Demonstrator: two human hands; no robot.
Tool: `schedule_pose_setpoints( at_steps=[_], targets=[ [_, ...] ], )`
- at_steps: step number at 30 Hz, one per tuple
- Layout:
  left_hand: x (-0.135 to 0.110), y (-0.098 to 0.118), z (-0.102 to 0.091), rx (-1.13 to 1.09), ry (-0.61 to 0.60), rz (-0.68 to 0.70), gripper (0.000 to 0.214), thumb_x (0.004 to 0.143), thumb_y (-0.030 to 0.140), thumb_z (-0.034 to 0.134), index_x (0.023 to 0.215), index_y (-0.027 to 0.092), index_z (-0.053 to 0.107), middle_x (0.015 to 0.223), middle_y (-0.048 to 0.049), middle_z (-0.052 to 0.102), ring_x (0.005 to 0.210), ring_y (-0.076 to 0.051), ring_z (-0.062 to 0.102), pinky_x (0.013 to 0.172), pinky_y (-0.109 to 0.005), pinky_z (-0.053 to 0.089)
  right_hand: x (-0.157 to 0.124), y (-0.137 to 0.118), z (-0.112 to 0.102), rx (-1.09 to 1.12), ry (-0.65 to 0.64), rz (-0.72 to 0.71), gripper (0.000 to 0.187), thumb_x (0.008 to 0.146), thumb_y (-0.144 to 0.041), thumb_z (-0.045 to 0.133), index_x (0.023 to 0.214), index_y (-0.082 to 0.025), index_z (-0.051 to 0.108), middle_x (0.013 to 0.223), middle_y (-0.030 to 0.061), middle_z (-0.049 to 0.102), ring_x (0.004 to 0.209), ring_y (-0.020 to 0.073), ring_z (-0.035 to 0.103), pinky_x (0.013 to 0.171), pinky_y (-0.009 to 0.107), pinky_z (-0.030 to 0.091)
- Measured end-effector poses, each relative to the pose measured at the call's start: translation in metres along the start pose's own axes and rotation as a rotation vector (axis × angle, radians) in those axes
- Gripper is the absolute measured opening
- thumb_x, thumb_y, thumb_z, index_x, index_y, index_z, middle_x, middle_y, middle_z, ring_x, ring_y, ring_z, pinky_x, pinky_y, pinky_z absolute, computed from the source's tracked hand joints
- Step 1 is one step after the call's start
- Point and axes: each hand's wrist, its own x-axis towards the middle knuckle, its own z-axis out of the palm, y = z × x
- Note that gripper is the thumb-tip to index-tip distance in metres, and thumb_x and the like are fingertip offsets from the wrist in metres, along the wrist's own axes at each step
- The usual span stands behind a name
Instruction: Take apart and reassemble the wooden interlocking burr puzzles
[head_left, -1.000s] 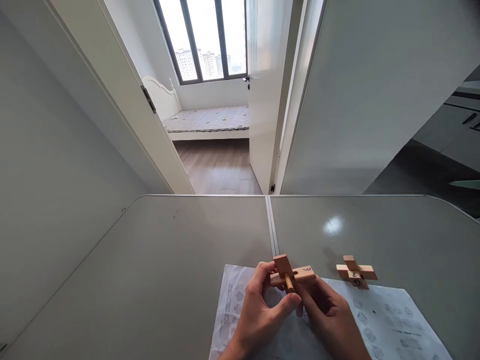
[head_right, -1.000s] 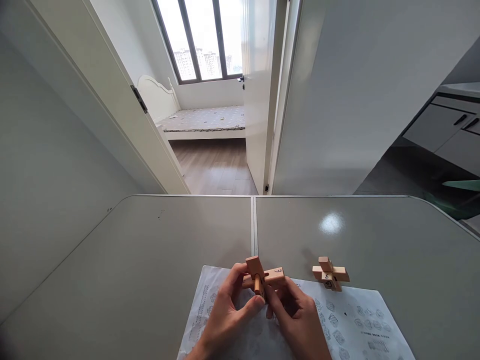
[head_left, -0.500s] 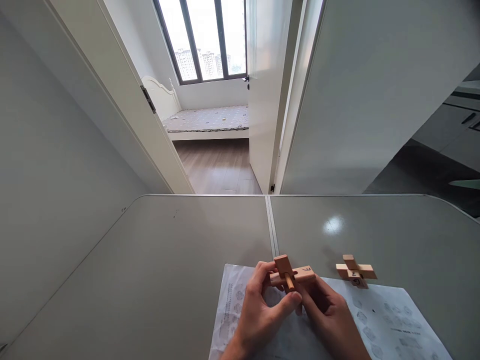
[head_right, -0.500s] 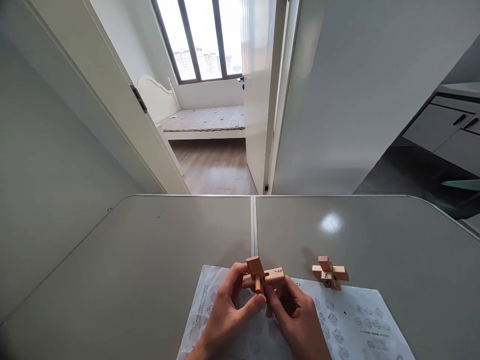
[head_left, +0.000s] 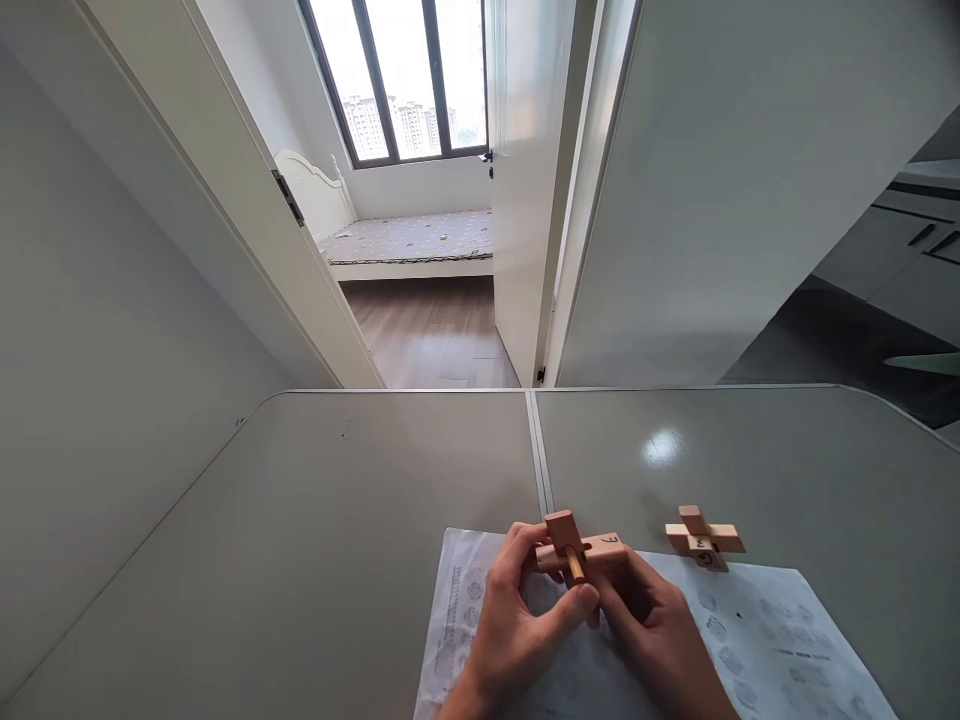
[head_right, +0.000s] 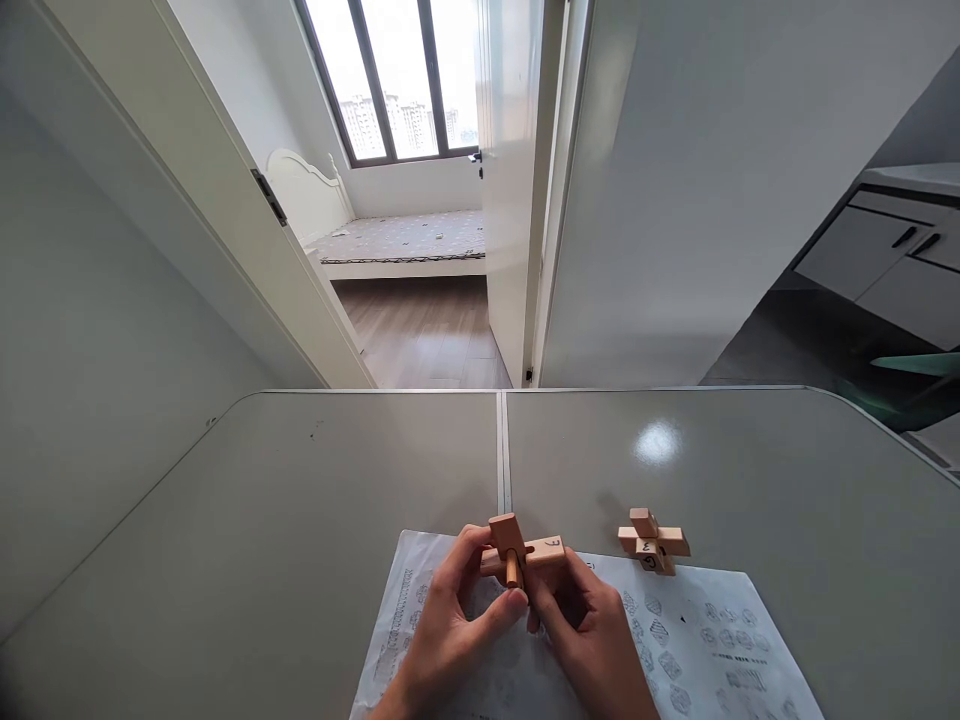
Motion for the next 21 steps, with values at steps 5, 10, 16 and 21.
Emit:
schedule_pose_setpoints(
  at_steps=[5, 10, 16, 21],
  targets=[
    [0.0001, -0.0016, -0.0005, 0.018, 0.004, -0.003, 0.036, 0.082, 0.039, 0.077, 0.116, 0.028, 0.07, 0.108, -0.0052, 0.072, 0.106, -0.027, 0.07, 0.098, -0.038, 0.057, -0.0001, -0.0049, 0.0011, 0.002, 0.01, -0.005, 0.056, 0.09, -0.076, 0.063, 0.087, -0.021, 0.071, 0.065, 0.0017, 0.067, 0.06, 0.0205, 0.064, 0.058, 0.027, 0.052],
    [0.0002, -0.0011, 0.0004, 0.013, -0.005, -0.015, 0.036, 0.084, 0.041, 0.075, 0.117, 0.029, 0.068, 0.109, -0.0051, 0.075, 0.109, -0.028, 0.071, 0.101, -0.04, 0.057, -0.0003, -0.0078, -0.0019, 0.042, -0.032, 0.019, 0.05, 0.093, -0.07, 0.064, 0.083, -0.021, 0.07, 0.066, 0.0013, 0.066, 0.063, 0.0203, 0.063, 0.061, 0.027, 0.052],
    [-0.0007, 0.0014, -0.0001, 0.005, -0.026, -0.022, 0.036, 0.086, 0.042, 0.074, 0.118, 0.029, 0.067, 0.115, -0.0053, 0.076, 0.109, -0.028, 0.072, 0.103, -0.042, 0.057, 0.0007, -0.0056, -0.0051, 0.112, -0.057, -0.004, 0.047, 0.097, -0.065, 0.061, 0.089, -0.02, 0.073, 0.067, 0.0012, 0.066, 0.062, 0.0196, 0.06, 0.06, 0.027, 0.05],
    [-0.0012, -0.0015, -0.0006, 0.021, -0.026, -0.021, 0.035, 0.084, 0.04, 0.076, 0.116, 0.03, 0.068, 0.111, -0.0046, 0.075, 0.108, -0.028, 0.071, 0.101, -0.041, 0.057, 0.0015, -0.0039, -0.0057, 0.083, -0.067, 0.015, 0.055, 0.101, -0.069, 0.05, 0.083, -0.021, 0.071, 0.062, 0.0008, 0.061, 0.057, 0.0188, 0.052, 0.058, 0.027, 0.047]
  ],
)
